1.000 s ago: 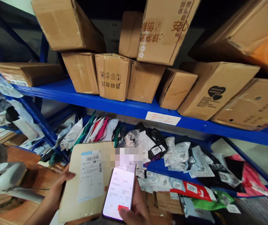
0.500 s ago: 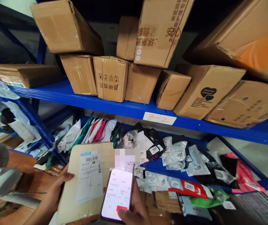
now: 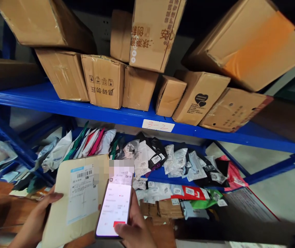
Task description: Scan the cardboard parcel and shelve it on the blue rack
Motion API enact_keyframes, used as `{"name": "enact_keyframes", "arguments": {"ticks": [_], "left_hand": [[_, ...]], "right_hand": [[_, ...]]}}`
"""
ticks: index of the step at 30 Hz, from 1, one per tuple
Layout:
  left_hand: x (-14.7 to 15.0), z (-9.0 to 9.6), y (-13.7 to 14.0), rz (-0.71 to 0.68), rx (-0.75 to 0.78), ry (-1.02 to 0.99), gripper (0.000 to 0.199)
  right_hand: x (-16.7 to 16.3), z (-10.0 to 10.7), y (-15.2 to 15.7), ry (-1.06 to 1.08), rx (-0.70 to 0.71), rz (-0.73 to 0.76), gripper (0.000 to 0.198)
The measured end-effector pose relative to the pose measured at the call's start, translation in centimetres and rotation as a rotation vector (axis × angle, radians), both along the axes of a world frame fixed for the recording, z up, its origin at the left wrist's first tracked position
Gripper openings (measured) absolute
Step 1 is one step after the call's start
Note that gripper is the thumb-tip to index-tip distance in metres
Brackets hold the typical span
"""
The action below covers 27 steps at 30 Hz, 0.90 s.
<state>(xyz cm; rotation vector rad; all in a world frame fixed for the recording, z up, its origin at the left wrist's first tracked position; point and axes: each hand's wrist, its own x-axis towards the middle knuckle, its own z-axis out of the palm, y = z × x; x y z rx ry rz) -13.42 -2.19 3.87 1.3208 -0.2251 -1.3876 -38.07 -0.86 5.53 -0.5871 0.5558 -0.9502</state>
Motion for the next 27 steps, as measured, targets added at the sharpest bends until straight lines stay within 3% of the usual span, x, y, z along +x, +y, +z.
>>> {"name": "enact_keyframes", "arguments": {"ticks": [6, 8, 11, 15, 17, 19, 21, 23, 27], "left_hand": [[0.1, -0.2, 0.1, -0.005, -0.011, -0.005, 0.104], [0.0, -0.6, 0.2, -0.018, -0.052, 0.009, 0.099], [-0.2, -0.9, 0.4, -0.028, -0.122, 0.02, 0.091], [-0.1, -0.8, 0.2, -0.038, -0.151, 0.016, 0.096], [0.0, -0.5, -0.3, -0.063, -0.154, 0.026, 0.102], [0.1, 0.0, -1.0, -0.099, -0.172, 0.021, 0.104], [-0.2, 0.8, -2.1, -0.137, -0.203, -0.012, 0.103], [-0.8, 1.7, -3.3, -0.192, -0.22, -0.04, 0.105], [-2.5, 3.1, -5.8, -0.42, -0.232, -0.093, 0.104]], "right_hand": [[0.1, -0.3, 0.2, 0.021, 0.031, -0.034, 0.138], [-0.2, -0.8, 0.4, -0.037, 0.051, -0.044, 0.121], [-1.2, -2.1, 0.3, -0.22, 0.164, -0.101, 0.079], [-3.9, -3.3, -1.0, -0.235, 0.283, -0.177, 0.081], [-5.1, -3.7, -1.9, -0.181, 0.263, -0.225, 0.076], [-5.6, -4.4, -2.6, -0.03, 0.243, -0.309, 0.055], [-5.2, -5.5, -3.1, 0.131, 0.217, -0.408, 0.048], [-4.0, -6.8, -3.6, 0.194, 0.157, -0.454, 0.053], [-1.6, -8.2, -4.5, 0.086, -0.078, -0.364, 0.065]]}}
